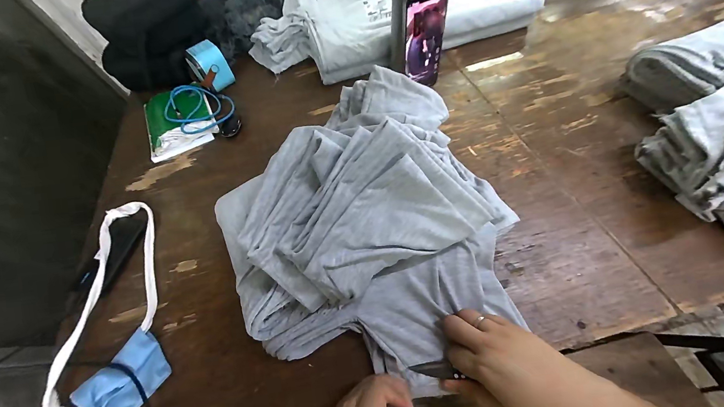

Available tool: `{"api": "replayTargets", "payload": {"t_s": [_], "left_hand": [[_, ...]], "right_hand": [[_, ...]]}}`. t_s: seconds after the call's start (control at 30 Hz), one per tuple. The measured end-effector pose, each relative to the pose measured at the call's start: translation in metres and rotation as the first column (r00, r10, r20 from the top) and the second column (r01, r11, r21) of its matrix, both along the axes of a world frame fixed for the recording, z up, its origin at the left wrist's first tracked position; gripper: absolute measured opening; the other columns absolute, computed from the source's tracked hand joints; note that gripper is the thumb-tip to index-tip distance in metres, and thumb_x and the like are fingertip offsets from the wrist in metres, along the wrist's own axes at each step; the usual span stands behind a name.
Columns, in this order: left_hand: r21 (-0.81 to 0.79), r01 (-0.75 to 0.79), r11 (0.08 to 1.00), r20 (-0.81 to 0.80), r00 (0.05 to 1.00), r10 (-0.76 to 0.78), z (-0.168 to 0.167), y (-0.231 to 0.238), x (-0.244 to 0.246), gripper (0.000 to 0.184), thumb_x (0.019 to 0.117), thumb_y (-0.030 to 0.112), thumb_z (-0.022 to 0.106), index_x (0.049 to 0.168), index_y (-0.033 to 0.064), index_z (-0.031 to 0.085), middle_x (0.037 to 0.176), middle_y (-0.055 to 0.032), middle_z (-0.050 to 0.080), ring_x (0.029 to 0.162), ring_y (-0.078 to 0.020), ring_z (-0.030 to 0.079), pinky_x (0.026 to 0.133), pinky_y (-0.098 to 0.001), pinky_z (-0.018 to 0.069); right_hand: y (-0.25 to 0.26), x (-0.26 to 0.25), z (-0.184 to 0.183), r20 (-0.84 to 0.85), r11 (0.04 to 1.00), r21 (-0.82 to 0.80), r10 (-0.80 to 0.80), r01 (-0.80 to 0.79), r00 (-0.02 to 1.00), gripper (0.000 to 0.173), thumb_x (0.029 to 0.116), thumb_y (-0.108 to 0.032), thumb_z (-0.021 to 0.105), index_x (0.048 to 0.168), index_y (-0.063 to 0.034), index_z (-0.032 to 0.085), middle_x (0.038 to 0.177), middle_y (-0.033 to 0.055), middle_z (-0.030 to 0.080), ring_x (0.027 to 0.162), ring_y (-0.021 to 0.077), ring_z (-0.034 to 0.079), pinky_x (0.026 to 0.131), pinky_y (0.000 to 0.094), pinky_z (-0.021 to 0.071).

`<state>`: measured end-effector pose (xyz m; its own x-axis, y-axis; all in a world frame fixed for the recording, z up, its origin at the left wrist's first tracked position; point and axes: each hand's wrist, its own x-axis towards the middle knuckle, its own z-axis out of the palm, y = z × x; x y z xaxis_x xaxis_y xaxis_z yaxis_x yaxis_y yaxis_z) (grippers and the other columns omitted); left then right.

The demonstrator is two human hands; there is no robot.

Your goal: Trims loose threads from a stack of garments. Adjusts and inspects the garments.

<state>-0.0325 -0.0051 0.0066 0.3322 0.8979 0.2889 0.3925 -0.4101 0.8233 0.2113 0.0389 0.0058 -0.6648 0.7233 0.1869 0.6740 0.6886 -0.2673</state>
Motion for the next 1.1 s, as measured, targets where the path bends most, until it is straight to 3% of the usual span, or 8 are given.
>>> {"api": "replayTargets", "payload": {"t_s": [0.1,0.23,0.4,0.63,0.73,0.83,0.97,1.1], "left_hand": [[-0.095,0.252,0.963,0.106,0.965,-0.242,0.011,0.003,-0.018,0.018,0.0915,0.019,0.066,0.086,0.0019,0.065,0.082,-0.0094,0.069,0.080,-0.0115,0.068,0.075,-0.0245,0.0563],[0.022,-0.085,0.996,-0.213,0.973,0.087,0.011,0.002,-0.008,0.050,0.0896,0.053,0.072,0.100,0.0039,0.072,0.097,-0.0101,0.073,0.090,-0.0126,0.070,0.078,-0.0259,0.0585],[0.201,-0.217,0.955,-0.323,0.906,0.273,-0.002,0.003,0.009,0.029,0.0897,0.035,0.074,0.096,0.0072,0.077,0.095,-0.0062,0.076,0.090,-0.0152,0.072,0.083,-0.0257,0.0578],[-0.009,0.011,1.000,-0.169,0.986,-0.012,0.017,-0.001,-0.016,0.014,0.0924,0.018,0.073,0.087,0.0044,0.074,0.084,-0.0045,0.074,0.081,-0.0074,0.069,0.079,-0.0185,0.0557],[-0.081,0.195,0.977,-0.087,0.976,-0.202,0.026,-0.002,-0.031,0.021,0.0974,0.022,0.068,0.090,0.0035,0.075,0.082,-0.0070,0.073,0.080,-0.0091,0.069,0.079,-0.0213,0.0557],[-0.085,0.326,0.941,0.009,0.945,-0.327,0.026,0.000,-0.037,0.046,0.0992,0.049,0.061,0.099,0.0060,0.075,0.076,-0.0049,0.072,0.076,-0.0091,0.068,0.080,-0.0248,0.0548],[0.049,-0.011,0.999,-0.205,0.979,0.021,0.019,0.001,-0.014,0.050,0.0918,0.055,0.068,0.109,0.0083,0.073,0.087,-0.0017,0.074,0.087,-0.0104,0.069,0.083,-0.0282,0.0565],[0.117,-0.136,0.984,-0.322,0.932,0.167,0.009,0.003,0.005,0.022,0.0928,0.024,0.070,0.106,0.0066,0.075,0.085,0.0002,0.075,0.082,-0.0109,0.070,0.080,-0.0268,0.0571]], "right_hand": [[0.001,0.005,-0.003,-0.020,1.000,-0.012,0.018,-0.018,1.000,0.046,0.0983,-0.052,0.051,0.079,-0.0124,0.065,0.097,0.0096,0.064,0.092,0.0293,0.065,0.066,0.0415,0.0570],[-0.002,-0.002,0.001,0.035,1.000,0.010,-0.014,0.014,0.999,0.046,0.0957,-0.050,0.054,0.077,-0.0106,0.067,0.096,0.0113,0.065,0.091,0.0313,0.067,0.064,0.0425,0.0569],[-0.002,-0.011,0.005,0.060,0.998,0.020,-0.057,0.056,0.997,0.047,0.0960,-0.049,0.053,0.073,-0.0107,0.067,0.094,0.0107,0.066,0.089,0.0304,0.068,0.062,0.0423,0.0562],[0.003,0.006,0.001,-0.068,0.992,-0.121,0.018,-0.026,0.998,0.049,0.1009,-0.050,0.048,0.079,-0.0105,0.066,0.099,0.0115,0.065,0.095,0.0315,0.066,0.068,0.0445,0.0570],[0.003,0.010,0.000,-0.066,0.991,-0.117,0.057,-0.064,0.996,0.049,0.1010,-0.052,0.047,0.081,-0.0110,0.066,0.099,0.0114,0.063,0.095,0.0314,0.064,0.067,0.0441,0.0561],[0.003,0.008,-0.001,-0.048,0.995,-0.090,0.050,-0.054,0.998,0.048,0.1000,-0.053,0.048,0.081,-0.0121,0.065,0.099,0.0104,0.063,0.094,0.0312,0.064,0.067,0.0435,0.0564],[0.000,0.002,-0.001,-0.019,0.999,-0.048,0.017,-0.018,1.000,0.048,0.0983,-0.052,0.051,0.080,-0.0104,0.066,0.099,0.0119,0.064,0.095,0.0325,0.065,0.068,0.0442,0.0574],[0.002,0.004,0.001,-0.024,0.996,-0.075,0.035,-0.037,0.999,0.047,0.0977,-0.051,0.054,0.080,-0.0092,0.067,0.099,0.0128,0.065,0.096,0.0330,0.066,0.069,0.0452,0.0578]]}}
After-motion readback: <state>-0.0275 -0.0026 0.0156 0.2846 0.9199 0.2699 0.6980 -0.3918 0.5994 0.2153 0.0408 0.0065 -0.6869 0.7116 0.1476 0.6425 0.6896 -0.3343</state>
